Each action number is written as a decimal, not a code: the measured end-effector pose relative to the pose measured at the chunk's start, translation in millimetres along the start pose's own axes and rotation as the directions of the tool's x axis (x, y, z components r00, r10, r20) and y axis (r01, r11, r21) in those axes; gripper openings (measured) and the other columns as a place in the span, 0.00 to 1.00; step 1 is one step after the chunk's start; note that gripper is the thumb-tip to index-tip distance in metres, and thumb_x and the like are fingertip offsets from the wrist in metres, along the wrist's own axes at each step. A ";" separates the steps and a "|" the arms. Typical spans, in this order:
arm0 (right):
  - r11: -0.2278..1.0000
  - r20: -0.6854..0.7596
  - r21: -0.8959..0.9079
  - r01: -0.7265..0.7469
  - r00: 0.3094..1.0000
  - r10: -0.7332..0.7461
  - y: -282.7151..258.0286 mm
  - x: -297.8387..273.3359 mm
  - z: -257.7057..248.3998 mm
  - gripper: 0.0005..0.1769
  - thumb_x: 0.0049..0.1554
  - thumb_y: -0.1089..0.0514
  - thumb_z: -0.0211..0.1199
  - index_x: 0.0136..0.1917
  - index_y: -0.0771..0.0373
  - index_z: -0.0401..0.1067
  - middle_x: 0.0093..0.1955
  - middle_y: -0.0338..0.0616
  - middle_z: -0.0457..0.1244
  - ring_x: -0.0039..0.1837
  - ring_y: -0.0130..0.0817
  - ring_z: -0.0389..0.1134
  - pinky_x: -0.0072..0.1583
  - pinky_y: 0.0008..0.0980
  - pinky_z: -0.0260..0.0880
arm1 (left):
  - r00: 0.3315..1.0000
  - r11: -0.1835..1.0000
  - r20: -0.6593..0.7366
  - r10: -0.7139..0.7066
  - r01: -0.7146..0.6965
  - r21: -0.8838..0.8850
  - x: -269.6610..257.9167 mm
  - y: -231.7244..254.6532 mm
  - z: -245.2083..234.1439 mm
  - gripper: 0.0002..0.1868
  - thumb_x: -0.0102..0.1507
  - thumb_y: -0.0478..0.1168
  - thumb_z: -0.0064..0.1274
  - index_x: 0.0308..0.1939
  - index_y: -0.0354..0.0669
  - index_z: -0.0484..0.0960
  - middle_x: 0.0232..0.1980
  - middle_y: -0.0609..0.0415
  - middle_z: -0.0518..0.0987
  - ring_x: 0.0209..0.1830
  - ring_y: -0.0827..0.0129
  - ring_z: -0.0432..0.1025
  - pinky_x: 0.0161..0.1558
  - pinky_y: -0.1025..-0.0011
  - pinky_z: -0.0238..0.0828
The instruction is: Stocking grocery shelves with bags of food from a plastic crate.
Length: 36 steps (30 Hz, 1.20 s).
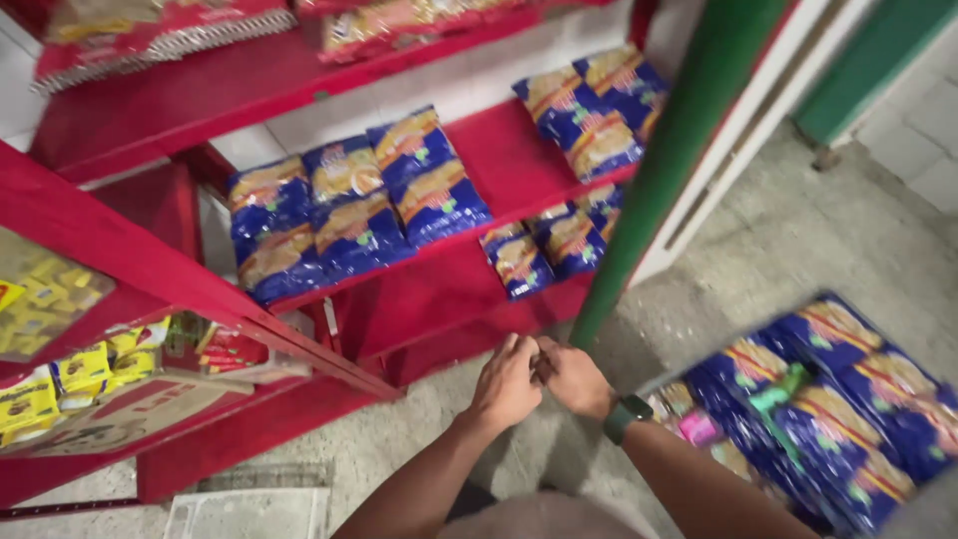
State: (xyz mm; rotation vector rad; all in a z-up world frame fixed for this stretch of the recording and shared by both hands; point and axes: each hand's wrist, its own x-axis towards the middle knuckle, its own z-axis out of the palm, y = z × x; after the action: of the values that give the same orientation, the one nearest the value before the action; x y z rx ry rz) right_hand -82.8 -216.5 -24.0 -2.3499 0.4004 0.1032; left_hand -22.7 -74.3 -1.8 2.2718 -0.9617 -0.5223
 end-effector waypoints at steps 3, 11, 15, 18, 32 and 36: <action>0.998 0.009 0.031 -0.051 0.999 0.051 15.4 -31.2 3.5 0.11 0.58 0.50 0.54 0.50 0.55 0.70 0.47 0.58 0.70 0.55 0.62 0.71 0.58 0.57 0.72 | 0.998 0.999 -0.033 0.052 -0.052 -0.010 -18.5 12.1 22.5 0.16 0.55 0.35 0.58 0.42 0.48 0.68 0.50 0.48 0.70 0.57 0.44 0.71 0.55 0.52 0.74; 0.989 -0.047 0.124 -0.083 0.995 0.090 27.4 -85.4 -17.2 0.08 0.58 0.51 0.54 0.48 0.54 0.67 0.43 0.60 0.68 0.54 0.64 0.71 0.55 0.60 0.72 | 0.994 0.996 0.059 0.089 -0.091 0.023 -26.3 38.8 52.5 0.13 0.54 0.40 0.59 0.40 0.55 0.74 0.42 0.56 0.74 0.49 0.54 0.75 0.49 0.54 0.76; 0.974 -0.121 0.179 -0.138 0.980 0.161 39.1 -113.4 -19.2 0.08 0.60 0.51 0.53 0.50 0.54 0.67 0.42 0.61 0.68 0.53 0.65 0.71 0.55 0.60 0.72 | 0.984 0.995 0.151 0.097 -0.095 -0.017 -24.8 50.0 67.3 0.12 0.56 0.40 0.59 0.41 0.56 0.75 0.42 0.58 0.77 0.50 0.57 0.77 0.51 0.54 0.76; 0.966 -0.175 0.183 -0.183 0.961 0.216 43.7 -133.0 -24.5 0.08 0.60 0.52 0.54 0.50 0.55 0.67 0.42 0.62 0.67 0.53 0.65 0.70 0.55 0.59 0.72 | 0.964 0.994 0.240 0.110 -0.104 -0.041 -21.2 62.1 74.6 0.10 0.58 0.38 0.56 0.42 0.53 0.75 0.44 0.55 0.78 0.51 0.57 0.78 0.52 0.57 0.77; 0.813 -0.289 0.400 -0.423 0.783 0.550 36.4 -204.3 -21.7 0.14 0.60 0.50 0.56 0.58 0.48 0.73 0.47 0.47 0.73 0.57 0.55 0.72 0.59 0.54 0.71 | 0.782 0.978 0.589 0.202 -0.193 -0.080 9.3 52.3 116.4 0.09 0.60 0.47 0.56 0.44 0.59 0.82 0.47 0.57 0.85 0.52 0.61 0.80 0.52 0.62 0.79; 0.722 -0.275 0.472 -0.506 0.694 0.666 52.0 -216.2 2.5 0.12 0.60 0.46 0.57 0.56 0.44 0.74 0.46 0.36 0.74 0.58 0.47 0.73 0.60 0.49 0.71 | 0.758 0.982 0.642 0.113 0.012 -0.186 35.9 -24.5 181.2 0.12 0.58 0.44 0.60 0.46 0.53 0.85 0.46 0.50 0.87 0.42 0.63 0.82 0.39 0.66 0.82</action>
State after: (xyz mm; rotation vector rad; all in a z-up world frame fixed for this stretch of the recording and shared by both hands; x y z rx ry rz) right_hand -304.1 -194.7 -19.4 -1.7688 1.2983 -0.1788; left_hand -88.2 -156.5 -155.7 1.9014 -1.2309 -1.3838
